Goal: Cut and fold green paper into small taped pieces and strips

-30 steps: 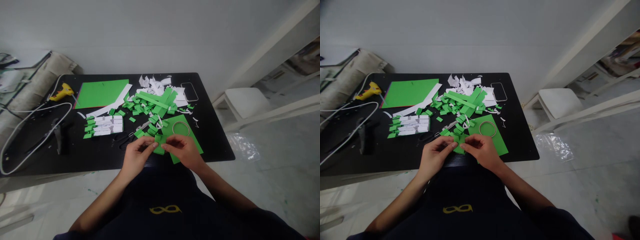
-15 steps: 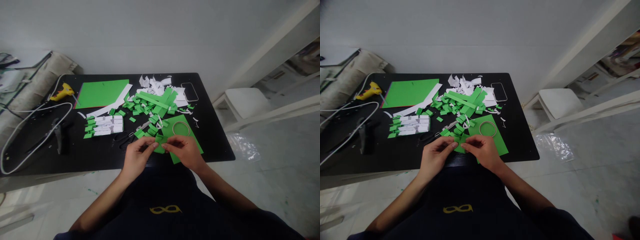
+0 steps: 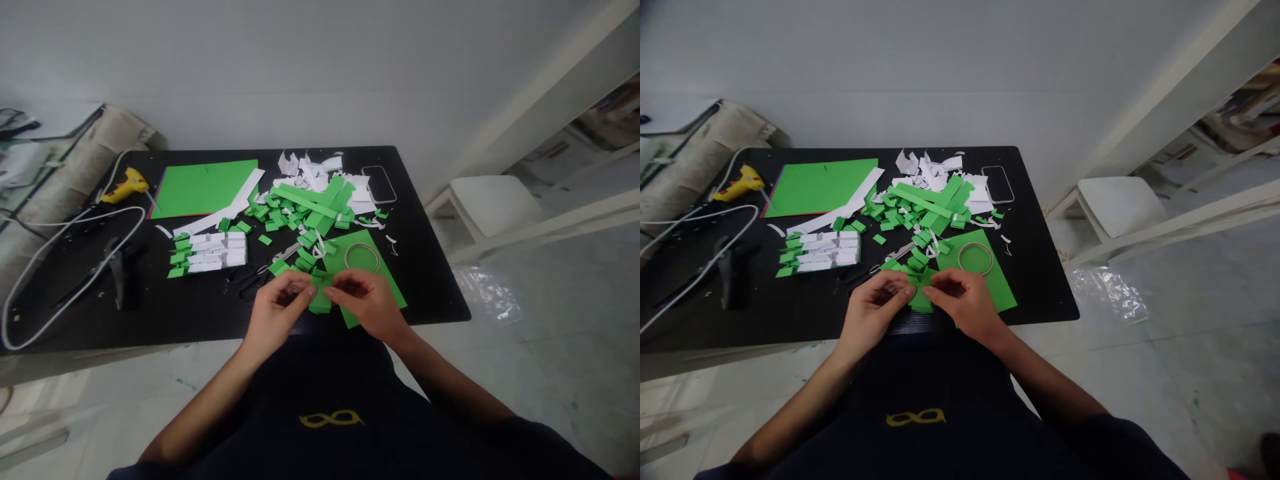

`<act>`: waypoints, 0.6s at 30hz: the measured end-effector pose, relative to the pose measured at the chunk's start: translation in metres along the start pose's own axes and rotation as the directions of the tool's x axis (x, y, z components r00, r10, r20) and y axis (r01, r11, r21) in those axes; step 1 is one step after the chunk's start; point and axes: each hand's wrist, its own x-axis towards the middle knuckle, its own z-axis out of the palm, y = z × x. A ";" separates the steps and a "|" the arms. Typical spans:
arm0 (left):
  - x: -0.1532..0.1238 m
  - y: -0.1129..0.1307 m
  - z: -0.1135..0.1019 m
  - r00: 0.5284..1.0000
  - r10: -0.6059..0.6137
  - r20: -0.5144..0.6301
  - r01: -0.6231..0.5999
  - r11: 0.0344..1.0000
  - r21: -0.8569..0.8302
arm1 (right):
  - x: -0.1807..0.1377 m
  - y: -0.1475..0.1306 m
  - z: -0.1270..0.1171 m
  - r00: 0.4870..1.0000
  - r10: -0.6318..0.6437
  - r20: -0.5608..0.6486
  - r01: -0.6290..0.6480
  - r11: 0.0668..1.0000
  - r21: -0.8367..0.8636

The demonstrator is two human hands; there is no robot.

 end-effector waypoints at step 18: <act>-0.001 0.004 -0.005 0.997 0.034 0.075 -0.042 0.993 0.107 | -0.003 -0.010 -0.005 0.996 -0.042 0.076 0.045 0.998 -0.046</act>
